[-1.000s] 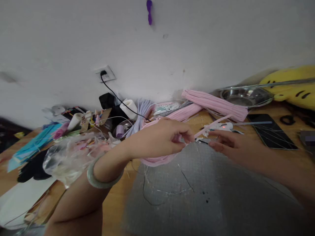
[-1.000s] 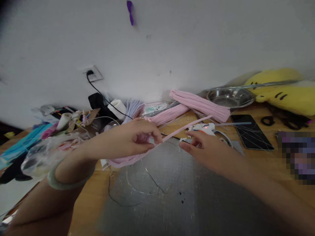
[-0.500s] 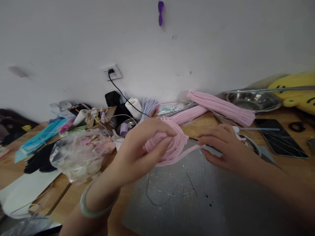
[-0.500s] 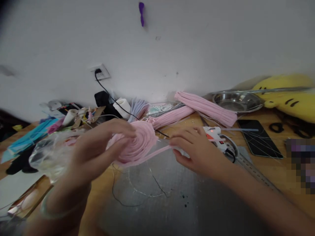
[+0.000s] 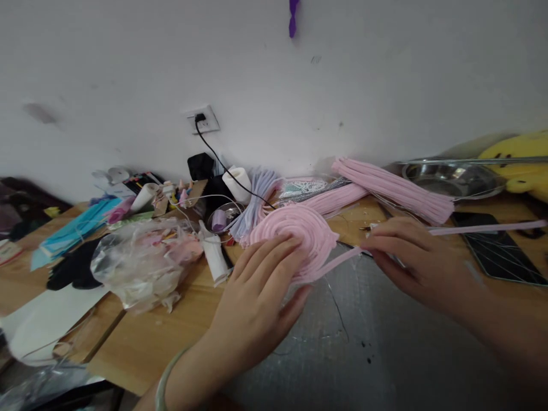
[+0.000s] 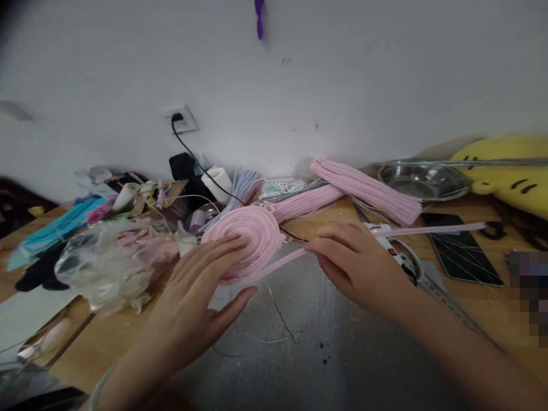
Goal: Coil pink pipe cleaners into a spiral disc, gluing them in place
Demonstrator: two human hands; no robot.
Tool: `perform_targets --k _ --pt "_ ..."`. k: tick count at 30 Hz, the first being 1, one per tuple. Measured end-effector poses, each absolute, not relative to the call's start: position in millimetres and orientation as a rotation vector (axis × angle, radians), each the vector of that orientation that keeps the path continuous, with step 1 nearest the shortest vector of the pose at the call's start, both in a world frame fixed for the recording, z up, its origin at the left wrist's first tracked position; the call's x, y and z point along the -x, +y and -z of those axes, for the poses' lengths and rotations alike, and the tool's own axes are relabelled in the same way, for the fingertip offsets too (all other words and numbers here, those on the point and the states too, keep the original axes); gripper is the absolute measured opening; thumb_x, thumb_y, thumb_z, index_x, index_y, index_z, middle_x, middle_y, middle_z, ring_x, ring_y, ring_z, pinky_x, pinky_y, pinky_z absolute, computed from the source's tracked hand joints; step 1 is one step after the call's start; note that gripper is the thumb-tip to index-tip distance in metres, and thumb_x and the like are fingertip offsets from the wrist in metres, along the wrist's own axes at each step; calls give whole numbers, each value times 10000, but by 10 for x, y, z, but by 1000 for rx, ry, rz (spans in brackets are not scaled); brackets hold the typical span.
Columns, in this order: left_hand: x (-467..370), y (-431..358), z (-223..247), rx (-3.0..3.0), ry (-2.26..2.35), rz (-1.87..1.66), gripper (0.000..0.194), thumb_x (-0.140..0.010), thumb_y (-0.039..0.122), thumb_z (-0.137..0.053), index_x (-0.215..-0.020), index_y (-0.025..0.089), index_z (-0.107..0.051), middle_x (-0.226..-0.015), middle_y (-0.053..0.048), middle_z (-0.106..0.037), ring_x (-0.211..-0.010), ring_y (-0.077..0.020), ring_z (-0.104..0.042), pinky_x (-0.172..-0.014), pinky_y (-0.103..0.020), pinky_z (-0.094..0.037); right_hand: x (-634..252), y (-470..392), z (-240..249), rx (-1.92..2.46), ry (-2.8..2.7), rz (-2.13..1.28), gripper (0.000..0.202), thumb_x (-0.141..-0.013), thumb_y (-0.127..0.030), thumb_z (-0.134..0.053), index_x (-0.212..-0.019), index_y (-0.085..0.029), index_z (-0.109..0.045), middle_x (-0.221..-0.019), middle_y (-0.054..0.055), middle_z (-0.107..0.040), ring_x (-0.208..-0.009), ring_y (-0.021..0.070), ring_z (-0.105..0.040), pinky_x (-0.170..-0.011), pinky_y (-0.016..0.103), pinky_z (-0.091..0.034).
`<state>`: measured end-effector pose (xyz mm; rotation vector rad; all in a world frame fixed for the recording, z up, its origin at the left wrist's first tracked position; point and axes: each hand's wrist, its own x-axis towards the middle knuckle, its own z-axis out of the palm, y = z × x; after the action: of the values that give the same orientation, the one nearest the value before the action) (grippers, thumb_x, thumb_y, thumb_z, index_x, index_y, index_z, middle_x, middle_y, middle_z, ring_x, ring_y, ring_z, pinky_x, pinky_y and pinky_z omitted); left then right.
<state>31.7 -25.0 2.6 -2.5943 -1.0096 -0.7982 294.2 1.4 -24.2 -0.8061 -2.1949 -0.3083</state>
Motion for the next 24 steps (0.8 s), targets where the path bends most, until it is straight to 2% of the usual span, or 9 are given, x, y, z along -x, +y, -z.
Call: perform_targets --k 3,6,10,14,18,24 --pt "-300 -195 -18 2622 -936 834 241 -868 79 -551 -1101 137 -576 -1233 -104 -630 -1230 -225 -515 -1048 -391 -407 -2937 -23 157 818 -2172 389 170 -871 -81 -529 -976 -189 -608 -874 57 -671 -789 186 -582 -695 339 -435" --pt "-244 -182 -16 2621 -870 873 241 -842 8 -539 -1047 119 -598 -1200 -107 -649 -1219 -216 -534 -1051 -365 -425 -2896 -54 89 816 -2179 497 169 -873 -105 -536 -969 -210 -625 -873 36 -701 -736 191 -559 -649 361 -360" --pt "-134 -167 -80 2679 -825 961 222 -851 -2 -545 -1040 99 -603 -1172 -103 -661 -1211 -180 -551 -1072 -300 -431 -2806 -97 -41 773 -2191 560 119 -896 -161 -550 -970 -196 -637 -846 30 -706 -729 180 -558 -672 350 -385" --pt "-66 -172 -209 2792 -842 1002 231 -874 24 -561 -1086 107 -599 -1192 -84 -653 -1190 -143 -565 -1079 -252 -429 -2746 -156 -211 806 -2155 559 114 -917 -194 -539 -943 -243 -638 -823 4 -696 -740 182 -588 -703 341 -410" --pt "-68 -182 -271 2941 -685 957 222 -880 34 -557 -1086 97 -608 -1148 -89 -674 -1193 -168 -569 -1053 -292 -476 -2741 -188 -262 856 -2199 439 122 -933 -229 -505 -950 -253 -623 -831 6 -691 -753 196 -579 -722 365 -388" --pt "-50 -139 -152 2911 -528 982 167 -895 43 -509 -1012 106 -611 -1073 -100 -701 -1117 -161 -618 -1018 -318 -514 -2770 -185 -94 885 -2338 4 95 -919 -226 -522 -872 -211 -604 -772 -17 -641 -738 162 -552 -753 367 -349"
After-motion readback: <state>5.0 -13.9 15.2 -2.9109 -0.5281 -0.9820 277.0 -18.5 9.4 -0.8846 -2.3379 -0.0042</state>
